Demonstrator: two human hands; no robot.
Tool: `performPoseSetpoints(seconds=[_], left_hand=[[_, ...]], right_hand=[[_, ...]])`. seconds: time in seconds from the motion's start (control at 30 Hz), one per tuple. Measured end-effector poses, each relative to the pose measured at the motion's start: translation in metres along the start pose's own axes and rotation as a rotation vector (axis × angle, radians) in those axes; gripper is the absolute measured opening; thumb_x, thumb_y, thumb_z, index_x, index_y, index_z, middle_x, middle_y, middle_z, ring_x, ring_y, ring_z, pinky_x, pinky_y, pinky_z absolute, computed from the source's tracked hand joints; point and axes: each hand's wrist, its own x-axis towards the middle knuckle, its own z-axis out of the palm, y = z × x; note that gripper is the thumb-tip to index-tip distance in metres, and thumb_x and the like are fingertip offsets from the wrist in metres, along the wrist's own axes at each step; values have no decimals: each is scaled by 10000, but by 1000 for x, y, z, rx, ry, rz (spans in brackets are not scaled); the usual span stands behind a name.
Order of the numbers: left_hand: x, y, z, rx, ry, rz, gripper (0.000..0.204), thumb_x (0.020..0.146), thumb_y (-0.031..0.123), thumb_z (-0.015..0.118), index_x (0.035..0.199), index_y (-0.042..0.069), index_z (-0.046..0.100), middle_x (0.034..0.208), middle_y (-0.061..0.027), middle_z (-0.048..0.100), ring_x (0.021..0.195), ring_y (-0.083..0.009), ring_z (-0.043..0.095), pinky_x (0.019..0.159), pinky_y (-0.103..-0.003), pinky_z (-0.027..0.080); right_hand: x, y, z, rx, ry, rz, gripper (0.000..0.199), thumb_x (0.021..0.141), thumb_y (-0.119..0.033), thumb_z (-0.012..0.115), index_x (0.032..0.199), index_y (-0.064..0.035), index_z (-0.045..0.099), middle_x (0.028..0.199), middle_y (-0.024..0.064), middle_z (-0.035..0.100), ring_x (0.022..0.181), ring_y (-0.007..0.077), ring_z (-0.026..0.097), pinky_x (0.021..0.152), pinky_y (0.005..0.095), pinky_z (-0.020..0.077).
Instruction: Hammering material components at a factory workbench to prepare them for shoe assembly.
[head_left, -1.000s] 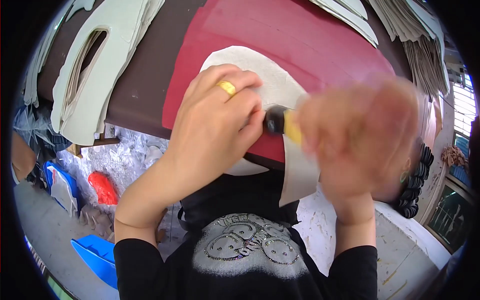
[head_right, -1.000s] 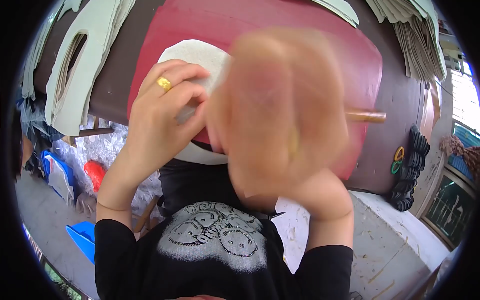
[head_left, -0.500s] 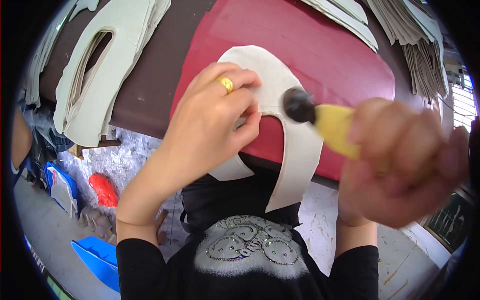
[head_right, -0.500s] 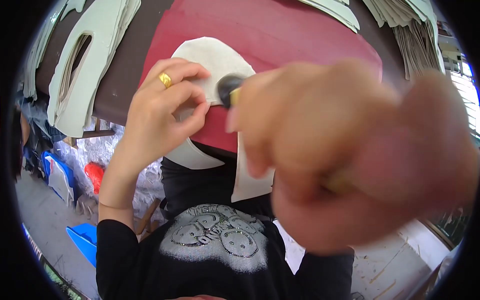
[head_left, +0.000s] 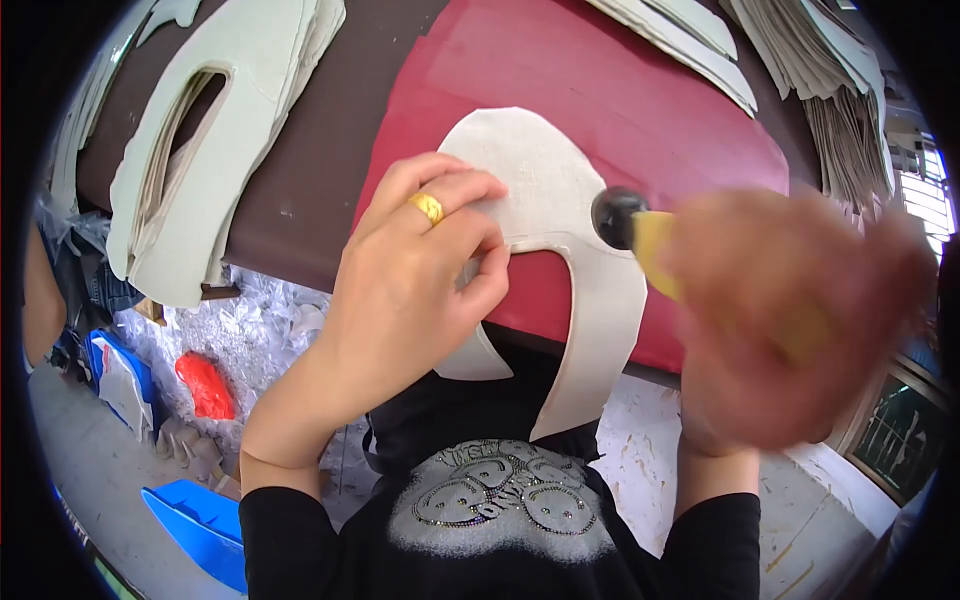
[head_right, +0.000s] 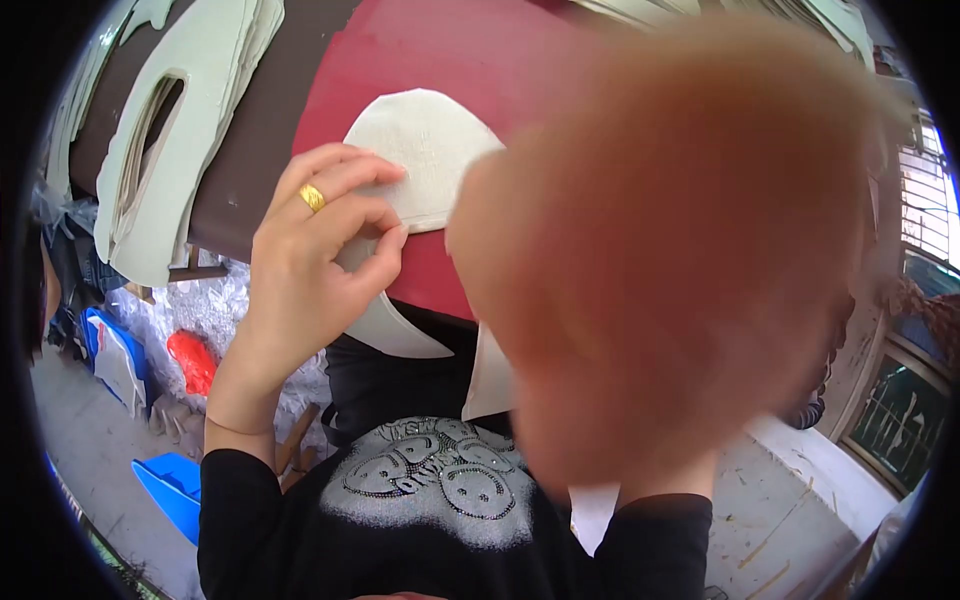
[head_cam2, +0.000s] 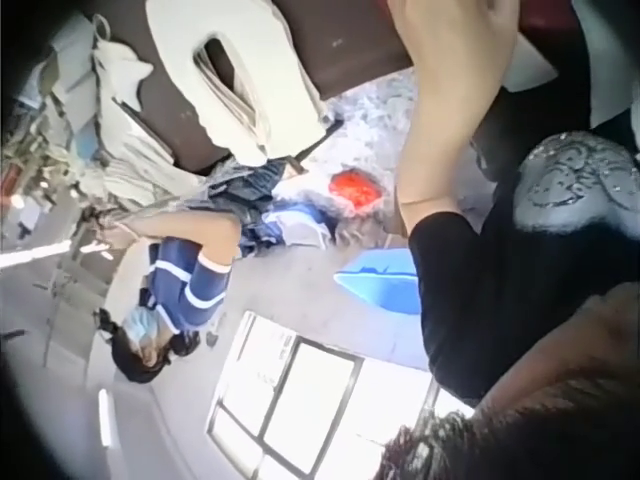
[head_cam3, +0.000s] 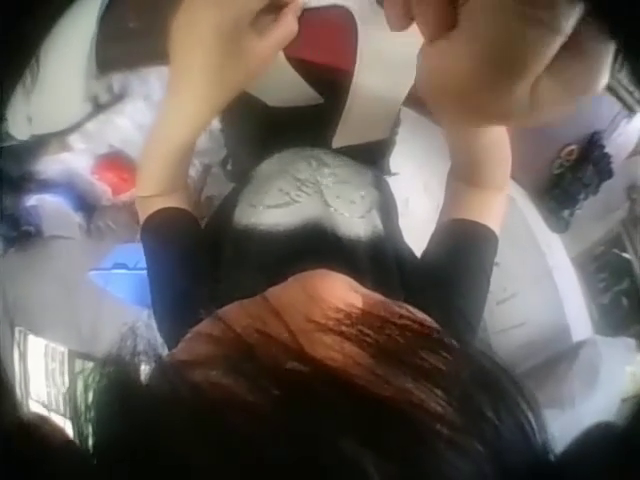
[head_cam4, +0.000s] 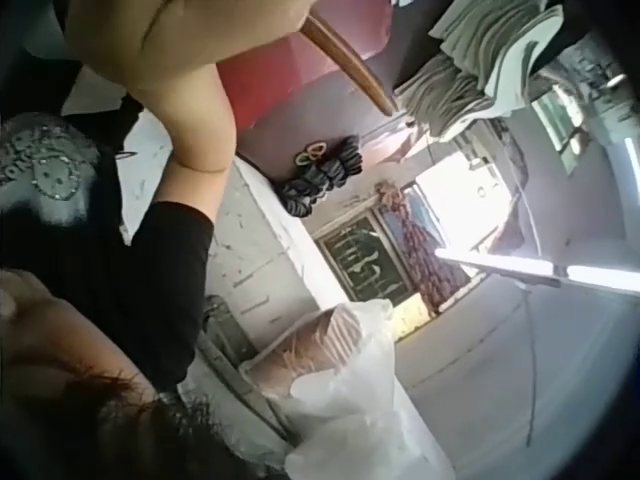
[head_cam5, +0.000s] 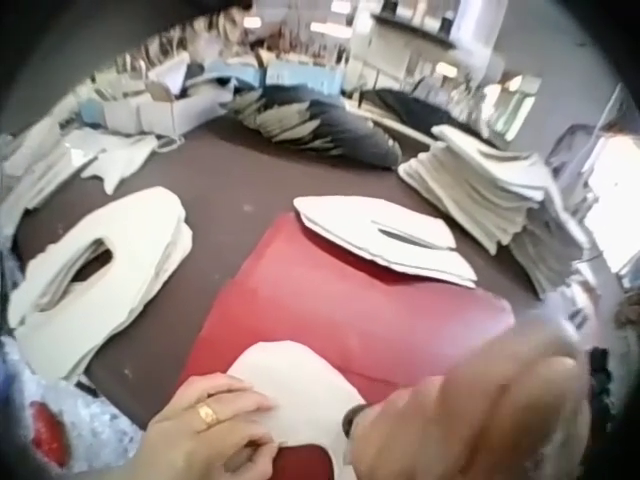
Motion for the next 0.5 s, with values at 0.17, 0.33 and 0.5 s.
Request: performPoseSetpoints(seconds=[0.17,0.33,0.5], left_hand=[[-13,1,-7,80,-10,-8,135,662,-34,687,743,42,609,1032,-54,653,1029,-252,573,832,-321,491],[-16,5,-2,73,79,-43,139,658,-35,689,742,40,608,1027,-54,649,1018,-251,576,830,-324,492],[-19,-1,4,52,100,-85,143,657,-41,689,741,42,609,1029,-57,651,1005,-249,583,830,-322,494]], right_hand=[[3,1,7,23,32,48,215,952,-31,394,1132,-113,477,610,-36,412,487,105,399,525,287,438],[1,2,9,8,14,25,204,964,-48,378,1135,-107,473,600,-36,407,485,105,404,518,283,437],[1,9,10,-41,-8,-38,199,990,-85,336,1136,-97,470,583,-34,394,484,106,414,502,278,431]])
